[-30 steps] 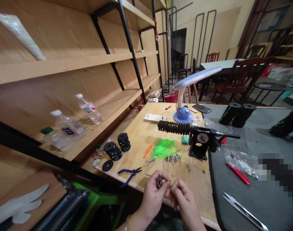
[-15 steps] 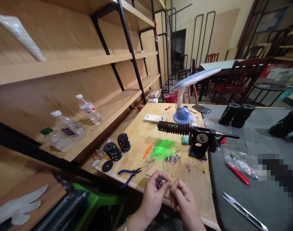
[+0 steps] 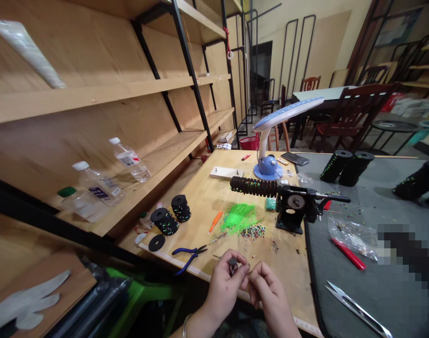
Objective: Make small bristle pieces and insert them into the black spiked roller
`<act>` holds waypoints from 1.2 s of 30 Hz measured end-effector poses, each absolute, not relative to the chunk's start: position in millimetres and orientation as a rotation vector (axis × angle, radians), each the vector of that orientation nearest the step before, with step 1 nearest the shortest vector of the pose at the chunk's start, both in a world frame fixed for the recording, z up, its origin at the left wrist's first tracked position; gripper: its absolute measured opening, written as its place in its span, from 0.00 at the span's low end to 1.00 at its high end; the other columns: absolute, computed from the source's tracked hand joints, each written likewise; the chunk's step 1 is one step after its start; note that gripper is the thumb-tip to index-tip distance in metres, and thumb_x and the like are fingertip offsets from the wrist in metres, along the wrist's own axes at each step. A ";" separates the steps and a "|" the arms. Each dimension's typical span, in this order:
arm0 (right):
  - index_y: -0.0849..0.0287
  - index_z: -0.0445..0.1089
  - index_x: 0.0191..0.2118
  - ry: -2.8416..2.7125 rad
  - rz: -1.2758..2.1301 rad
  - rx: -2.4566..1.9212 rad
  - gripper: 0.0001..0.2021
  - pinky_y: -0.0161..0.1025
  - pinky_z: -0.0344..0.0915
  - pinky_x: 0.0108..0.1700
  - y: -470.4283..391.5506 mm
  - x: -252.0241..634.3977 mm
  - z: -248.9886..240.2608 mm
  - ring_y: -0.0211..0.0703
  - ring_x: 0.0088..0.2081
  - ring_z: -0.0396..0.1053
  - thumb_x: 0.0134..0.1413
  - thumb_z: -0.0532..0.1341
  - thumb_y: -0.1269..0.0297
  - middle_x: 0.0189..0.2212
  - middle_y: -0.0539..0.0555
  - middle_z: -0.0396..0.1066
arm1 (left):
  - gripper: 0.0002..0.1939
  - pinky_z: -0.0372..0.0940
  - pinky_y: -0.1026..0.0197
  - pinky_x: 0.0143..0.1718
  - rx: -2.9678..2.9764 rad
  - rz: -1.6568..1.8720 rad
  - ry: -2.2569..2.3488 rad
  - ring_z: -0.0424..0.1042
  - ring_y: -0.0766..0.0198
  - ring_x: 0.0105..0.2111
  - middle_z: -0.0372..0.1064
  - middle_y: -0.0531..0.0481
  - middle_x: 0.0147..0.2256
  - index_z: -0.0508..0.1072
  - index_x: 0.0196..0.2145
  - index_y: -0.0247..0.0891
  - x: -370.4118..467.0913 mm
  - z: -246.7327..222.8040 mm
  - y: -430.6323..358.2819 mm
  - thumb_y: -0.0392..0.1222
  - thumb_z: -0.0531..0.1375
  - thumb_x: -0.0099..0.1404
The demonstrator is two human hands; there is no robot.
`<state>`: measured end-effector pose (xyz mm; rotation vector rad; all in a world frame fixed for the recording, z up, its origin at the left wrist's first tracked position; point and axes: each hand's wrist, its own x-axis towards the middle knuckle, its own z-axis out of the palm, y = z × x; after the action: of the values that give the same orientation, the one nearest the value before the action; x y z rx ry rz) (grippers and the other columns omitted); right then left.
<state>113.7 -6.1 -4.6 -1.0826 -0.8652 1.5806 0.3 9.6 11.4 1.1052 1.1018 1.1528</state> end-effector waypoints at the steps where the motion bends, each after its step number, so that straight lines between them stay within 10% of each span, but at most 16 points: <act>1: 0.58 0.63 0.23 -0.865 1.582 -1.080 0.26 0.28 0.49 0.18 -6.2 113.8 -4.7 0.29 0.14 0.51 0.44 0.63 0.36 0.13 0.42 0.59 | 0.11 0.53 0.68 0.22 1.103 1.152 1.103 0.58 0.71 0.18 0.58 0.61 0.16 0.65 0.32 0.37 0.4 11.8 9.6 0.45 0.63 0.60; 36: 0.57 0.62 0.28 -1.147 1.430 -1.150 0.25 0.32 0.49 0.22 2.5 127.5 -11.0 0.33 0.18 0.52 0.50 0.58 0.36 0.15 0.41 0.55 | 0.06 0.64 0.63 0.32 2.208 1.111 1.289 0.73 0.61 0.30 0.74 0.49 0.29 0.69 0.36 0.40 -18.1 12.8 7.8 0.31 0.54 0.64</act>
<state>127.5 2.5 -11.0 -1.1498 -1.1475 1.4301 -18.1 7.8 12.8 2.2079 1.2892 1.1106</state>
